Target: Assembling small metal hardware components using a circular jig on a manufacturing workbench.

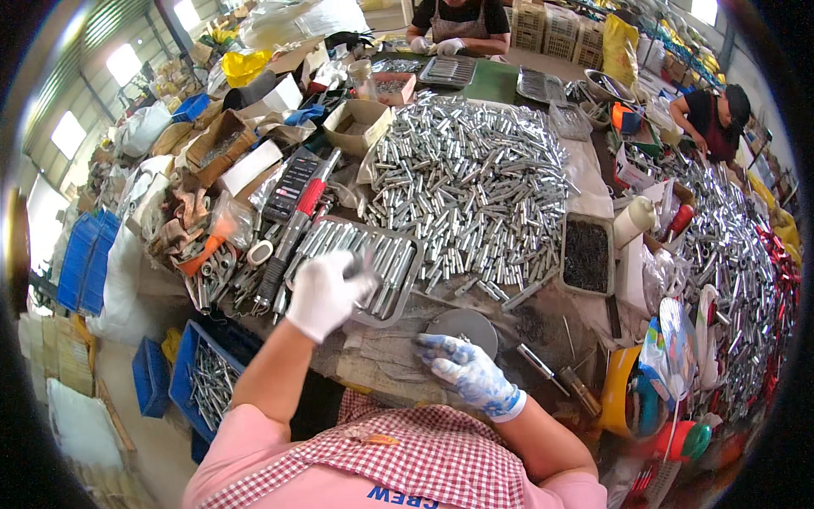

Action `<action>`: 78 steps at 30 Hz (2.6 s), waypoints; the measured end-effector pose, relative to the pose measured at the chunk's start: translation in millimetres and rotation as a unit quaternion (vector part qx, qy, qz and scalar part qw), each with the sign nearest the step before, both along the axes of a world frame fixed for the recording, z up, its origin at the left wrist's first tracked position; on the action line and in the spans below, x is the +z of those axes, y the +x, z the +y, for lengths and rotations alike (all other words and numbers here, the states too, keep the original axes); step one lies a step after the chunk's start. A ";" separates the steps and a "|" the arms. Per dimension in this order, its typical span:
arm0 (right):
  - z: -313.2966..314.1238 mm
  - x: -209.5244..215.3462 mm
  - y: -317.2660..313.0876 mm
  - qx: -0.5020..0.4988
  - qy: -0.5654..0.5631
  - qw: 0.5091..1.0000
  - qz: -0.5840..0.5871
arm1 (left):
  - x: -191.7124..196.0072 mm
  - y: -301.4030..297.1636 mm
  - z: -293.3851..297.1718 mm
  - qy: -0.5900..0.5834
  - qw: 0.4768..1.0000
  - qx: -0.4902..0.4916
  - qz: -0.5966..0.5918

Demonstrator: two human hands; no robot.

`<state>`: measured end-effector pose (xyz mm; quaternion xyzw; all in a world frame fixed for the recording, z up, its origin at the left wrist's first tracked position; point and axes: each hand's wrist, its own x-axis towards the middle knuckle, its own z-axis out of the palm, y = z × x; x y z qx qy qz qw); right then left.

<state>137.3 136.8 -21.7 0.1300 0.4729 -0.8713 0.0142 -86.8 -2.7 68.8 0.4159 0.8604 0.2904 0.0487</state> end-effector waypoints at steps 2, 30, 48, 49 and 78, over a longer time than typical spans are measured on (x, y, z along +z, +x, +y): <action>5.8 6.8 12.4 -0.022 0.052 0.998 -0.020 | -20.2 -36.8 11.9 -0.085 0.988 0.061 0.116; 146.4 -6.2 73.4 -0.138 0.704 0.535 -0.446 | -85.9 28.4 118.2 -0.123 0.970 -0.197 0.066; 42.7 25.6 60.3 -0.214 0.600 0.770 -0.048 | -74.5 41.4 58.9 0.084 0.932 -0.159 -0.315; 38.4 23.9 56.9 -0.204 0.581 0.787 -0.039 | -76.7 47.8 49.3 0.111 0.894 -0.139 -0.411; 12.7 11.5 43.3 -0.123 0.704 0.700 -0.001 | -96.9 104.8 18.8 0.183 0.934 -0.304 -0.045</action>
